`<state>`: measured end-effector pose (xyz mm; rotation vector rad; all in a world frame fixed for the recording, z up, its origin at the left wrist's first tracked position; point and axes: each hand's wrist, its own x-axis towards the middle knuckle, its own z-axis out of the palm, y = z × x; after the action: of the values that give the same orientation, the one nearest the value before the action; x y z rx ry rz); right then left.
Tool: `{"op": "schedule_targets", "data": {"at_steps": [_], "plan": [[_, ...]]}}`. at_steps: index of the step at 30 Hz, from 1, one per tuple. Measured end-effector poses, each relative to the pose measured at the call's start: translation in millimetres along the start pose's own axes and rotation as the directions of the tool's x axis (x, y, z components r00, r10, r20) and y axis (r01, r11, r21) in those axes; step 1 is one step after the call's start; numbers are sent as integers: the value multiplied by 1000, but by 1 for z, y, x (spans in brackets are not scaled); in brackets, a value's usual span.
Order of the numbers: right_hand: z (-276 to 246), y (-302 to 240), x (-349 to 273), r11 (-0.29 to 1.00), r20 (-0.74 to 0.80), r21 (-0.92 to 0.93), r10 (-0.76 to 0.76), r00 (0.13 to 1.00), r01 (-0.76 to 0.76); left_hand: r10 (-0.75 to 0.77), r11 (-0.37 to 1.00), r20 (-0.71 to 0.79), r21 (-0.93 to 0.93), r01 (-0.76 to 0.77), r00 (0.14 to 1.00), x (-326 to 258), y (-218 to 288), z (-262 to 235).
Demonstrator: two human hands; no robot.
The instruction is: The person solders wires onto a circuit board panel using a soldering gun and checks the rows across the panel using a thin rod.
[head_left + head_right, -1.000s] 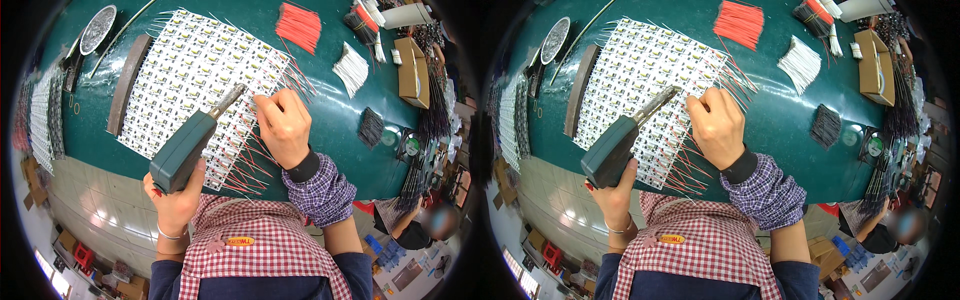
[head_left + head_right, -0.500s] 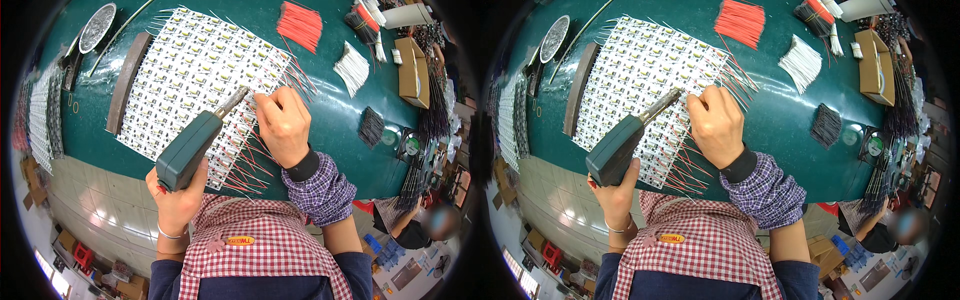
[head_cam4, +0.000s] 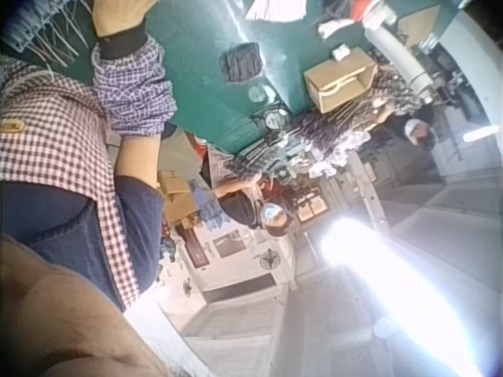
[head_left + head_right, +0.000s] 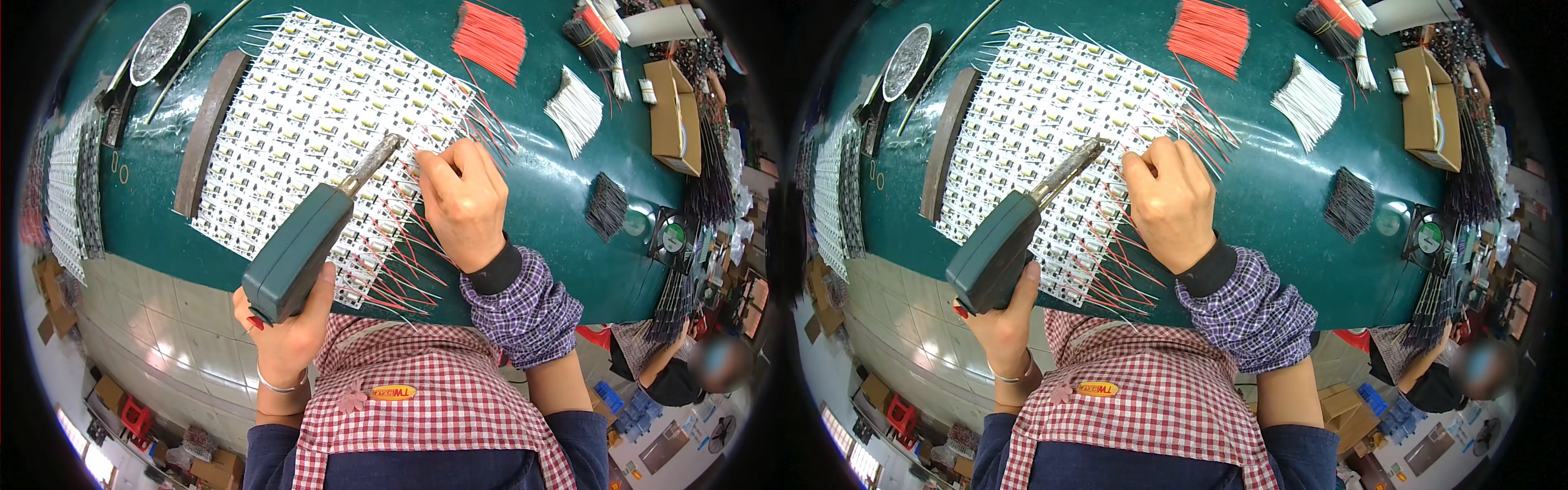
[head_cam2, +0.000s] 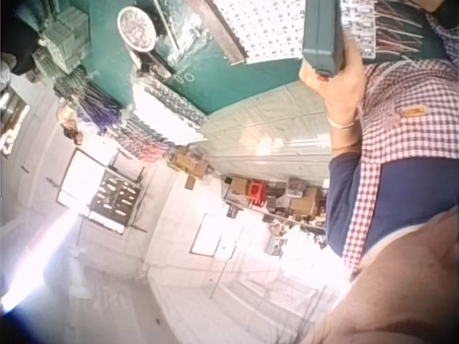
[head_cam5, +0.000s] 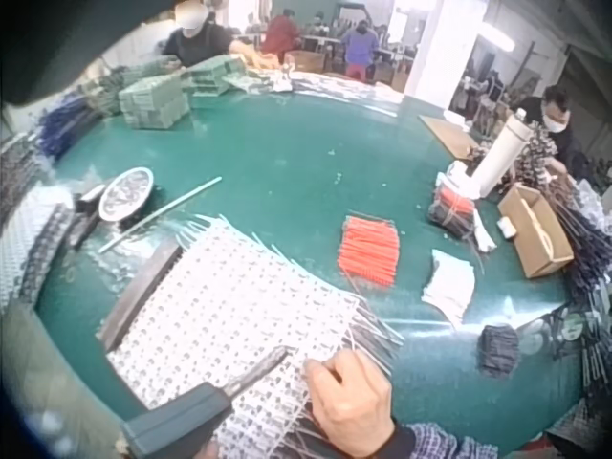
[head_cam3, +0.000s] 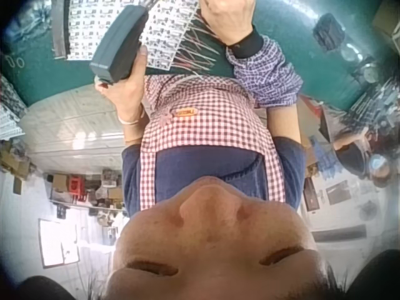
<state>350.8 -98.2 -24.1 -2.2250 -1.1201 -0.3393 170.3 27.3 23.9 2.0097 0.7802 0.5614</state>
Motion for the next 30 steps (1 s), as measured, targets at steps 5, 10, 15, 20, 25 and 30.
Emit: {"op": "schedule_targets", "data": {"at_steps": [5, 10, 15, 20, 25, 30], "plan": [[-6, 1, -2, 1000, 12, -3, 14, 1000, -14, 30, 999, -6, 40, -30, 1000, -1, 2, 2], [-33, -10, -10, 998, 56, -29, 54, 997, -52, -39, 998, -67, 40, 41, 997, -4, 1, -2], [-53, -31, -5, 998, 18, 40, 57, 998, -58, -110, 984, -43, -143, 103, 993, -3, -4, -6], [-25, -25, -6, 997, -6, 78, 18, 1000, -17, 31, 1000, -25, -1, -31, 999, -5, -2, -7], [-5, -16, -11, 997, -6, 60, 51, 999, -51, 54, 998, -19, 40, -53, 998, -8, -4, -9], [-3, -15, -11, 998, 1, 48, 49, 999, -49, -12, 997, 14, -77, 13, 1000, -9, -8, -10]]}}
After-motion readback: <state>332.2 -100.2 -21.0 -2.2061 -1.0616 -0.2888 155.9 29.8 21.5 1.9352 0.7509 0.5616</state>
